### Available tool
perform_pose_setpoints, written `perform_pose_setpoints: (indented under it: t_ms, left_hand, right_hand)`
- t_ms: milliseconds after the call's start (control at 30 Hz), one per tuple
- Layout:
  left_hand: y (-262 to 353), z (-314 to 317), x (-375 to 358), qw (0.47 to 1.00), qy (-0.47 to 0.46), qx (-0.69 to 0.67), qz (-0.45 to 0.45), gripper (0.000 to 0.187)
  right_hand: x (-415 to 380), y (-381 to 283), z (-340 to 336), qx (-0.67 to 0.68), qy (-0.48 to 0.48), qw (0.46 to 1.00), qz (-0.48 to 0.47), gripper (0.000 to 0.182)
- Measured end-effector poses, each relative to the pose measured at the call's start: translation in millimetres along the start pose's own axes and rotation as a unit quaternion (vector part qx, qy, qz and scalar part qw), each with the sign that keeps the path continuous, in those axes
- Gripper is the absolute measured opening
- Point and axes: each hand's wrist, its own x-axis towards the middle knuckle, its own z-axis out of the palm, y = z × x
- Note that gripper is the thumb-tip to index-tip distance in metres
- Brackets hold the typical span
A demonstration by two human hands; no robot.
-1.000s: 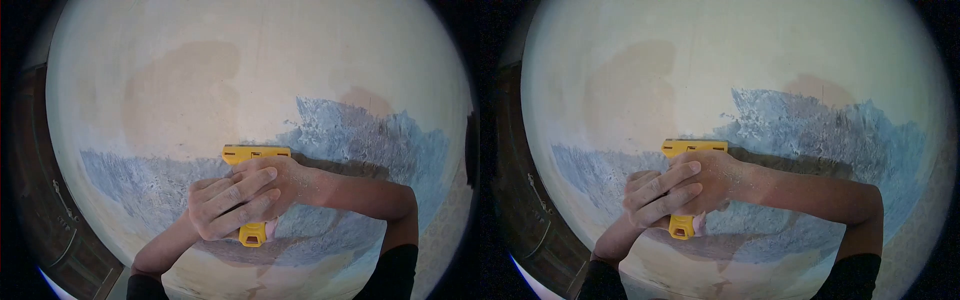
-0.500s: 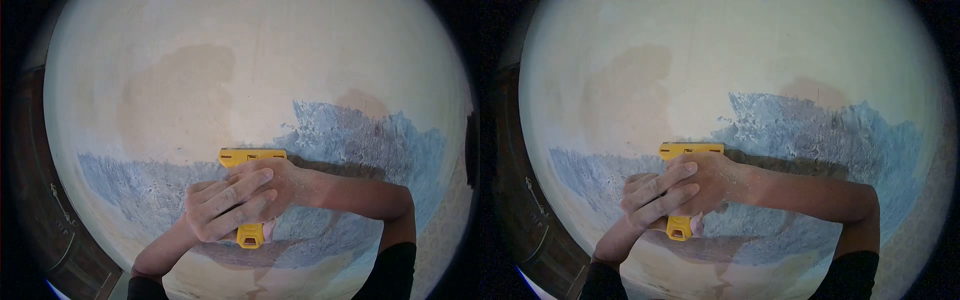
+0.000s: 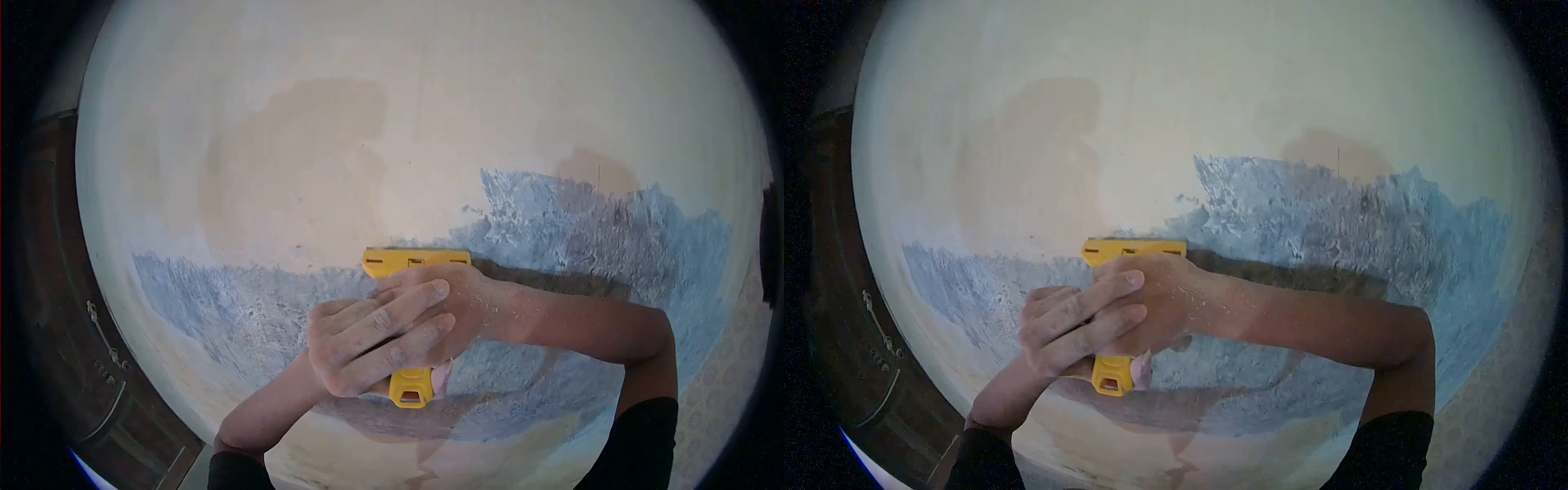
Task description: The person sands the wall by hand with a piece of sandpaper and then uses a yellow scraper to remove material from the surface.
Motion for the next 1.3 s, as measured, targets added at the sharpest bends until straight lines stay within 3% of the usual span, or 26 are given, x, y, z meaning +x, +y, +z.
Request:
perform_pose_setpoints:
  t_ms: [100, 233, 333, 400, 433, 500, 600, 700, 800, 1033, 1100, 1133, 1200, 1233, 1300]
  left_hand:
    - [10.0, -6.8, 0.1, 0.999, -0.049, -0.005, -0.016, 0.042]
    - [-0.7, -3.3, 1.2, 0.999, -0.047, 0.008, 0.011, 0.043]
    - [2.6, 0.3, 0.7, 1.000, 0.006, -0.027, -0.002, 0.043]
    - [6.7, -5.5, 2.1, 0.999, -0.041, -0.011, -0.012, 0.045]
    - [3.7, -6.3, 2.7, 0.999, -0.039, -0.007, -0.010, 0.045]
    - [0.6, -4.7, 1.7, 0.999, -0.030, 0.010, 0.008, 0.046]
    - [4.0, -5.1, 0.8, 0.999, -0.036, -0.004, -0.008, 0.046]
    - [1.1, -4.9, -1.4, 0.998, -0.048, 0.029, 0.019, 0.046]
    - [-3.4, -0.3, -1.8, 0.999, -0.009, 0.022, 0.025, 0.047]
    - [-3.0, -6.3, -1.4, 0.999, -0.047, -0.014, 0.006, 0.048]
    - [-2.0, -4.9, -3.7, 0.999, -0.023, -0.022, 0.004, 0.047]
    - [-2.3, -4.6, -3.1, 1.000, -0.021, -0.019, 0.007, 0.047]
    - [-1.4, -3.9, -2.0, 0.999, -0.025, -0.037, 0.015, 0.046]
    - [-3.1, -4.3, 0.6, 0.999, -0.024, -0.034, 0.013, 0.046]
    - [-3.4, -3.5, 6.4, 1.000, -0.004, -0.005, 0.017, 0.047]
  right_hand:
    - [-2.2, -6.3, -1.1, -0.011, 0.000, 1.000, 0.001, 0.029]
    - [-3.2, -0.6, 4.8, -0.025, 0.020, 0.999, 0.011, 0.029]
    - [-3.6, -4.6, 1.9, 0.002, 0.021, 1.000, 0.010, 0.026]
    - [-1.2, -6.9, 4.0, 0.061, 0.009, 0.994, 0.087, 0.023]
    - [-0.4, -2.3, 3.4, 0.057, 0.008, 0.995, 0.083, 0.023]
    - [-0.8, 2.6, 2.6, 0.007, 0.031, 0.999, -0.013, 0.023]
    - [-2.6, -9.3, -6.1, -0.012, -0.022, 0.999, 0.032, 0.021]
    - [-0.6, -0.9, 0.8, 0.041, 0.027, 0.997, 0.068, 0.022]
    - [-1.9, 2.3, 1.9, 0.019, 0.016, 1.000, 0.018, 0.022]
    - [0.4, -0.6, -1.9, 0.063, 0.018, 0.995, 0.080, 0.020]
    - [2.1, -2.8, -6.5, -0.030, -0.022, 0.999, -0.011, 0.019]
    - [0.2, -4.5, -6.6, -0.035, -0.022, 0.999, -0.012, 0.019]
    - [-3.9, -9.6, -6.7, -0.142, 0.090, 0.985, 0.031, 0.020]
    - [-2.5, -5.5, -5.3, -0.141, 0.090, 0.986, 0.028, 0.020]
    - [0.1, -2.9, -2.4, -0.032, -0.030, 0.998, 0.047, 0.023]
